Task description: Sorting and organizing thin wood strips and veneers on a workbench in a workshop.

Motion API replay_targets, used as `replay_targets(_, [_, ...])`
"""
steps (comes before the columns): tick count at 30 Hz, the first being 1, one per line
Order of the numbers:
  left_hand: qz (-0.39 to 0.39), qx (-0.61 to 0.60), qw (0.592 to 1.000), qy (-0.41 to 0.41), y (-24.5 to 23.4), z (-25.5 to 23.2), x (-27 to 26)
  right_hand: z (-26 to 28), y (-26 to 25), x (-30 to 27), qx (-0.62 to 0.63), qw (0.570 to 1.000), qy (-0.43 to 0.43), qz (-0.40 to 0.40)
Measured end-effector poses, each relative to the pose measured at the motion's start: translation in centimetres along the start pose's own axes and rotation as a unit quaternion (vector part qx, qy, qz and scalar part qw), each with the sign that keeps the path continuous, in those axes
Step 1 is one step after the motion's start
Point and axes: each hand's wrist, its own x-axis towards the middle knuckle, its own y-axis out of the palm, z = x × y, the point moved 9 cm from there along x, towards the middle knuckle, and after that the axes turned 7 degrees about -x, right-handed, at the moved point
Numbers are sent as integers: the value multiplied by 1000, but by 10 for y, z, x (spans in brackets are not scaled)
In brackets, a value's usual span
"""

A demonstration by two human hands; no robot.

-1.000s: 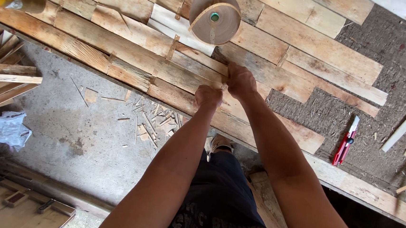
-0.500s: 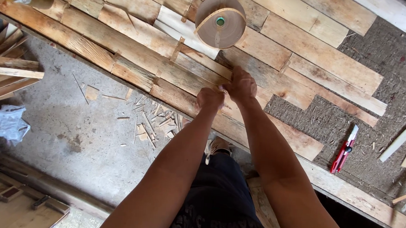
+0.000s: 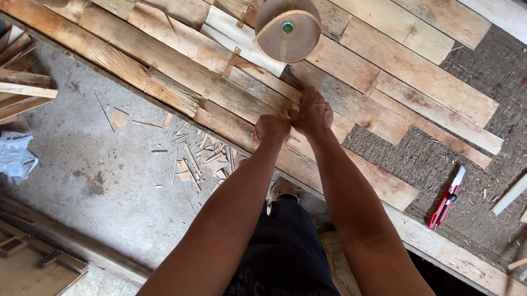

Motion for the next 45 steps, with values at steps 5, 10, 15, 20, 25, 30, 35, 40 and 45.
replay_targets(5, [7, 24, 1000, -4, -14, -7, -11, 1, -2, -2, 6, 999, 43, 31])
replay_targets(10, [103, 61, 992, 48, 6, -7, 4, -7, -5, 0, 42, 997, 64, 27])
replay_targets(15, [78, 370, 883, 277, 65, -7, 44, -26, 5, -1, 149, 986, 67, 22])
replay_targets(20, [109, 225, 963, 99, -12, -32, -23, -142, 18, -18, 448, 891, -26, -73])
replay_targets(25, [135, 42, 990, 15, -8, -24, -19, -247, -61, -149, 19, 928, 70, -366])
replay_targets(30, [73, -23, 997, -19, -11, -21, -20, -360, -40, -222, -125, 896, 368, -216])
replay_targets(35, [83, 55, 995, -21, -11, -22, -26, -411, 12, -243, -54, 901, 392, -175])
replay_targets(40, [23, -18, 998, -53, -37, -27, -56, -436, 14, -262, -10, 873, 450, -186])
replay_targets(45, [-6, 9, 999, -38, -19, -14, -32, -428, 2, -268, 4, 873, 454, -178])
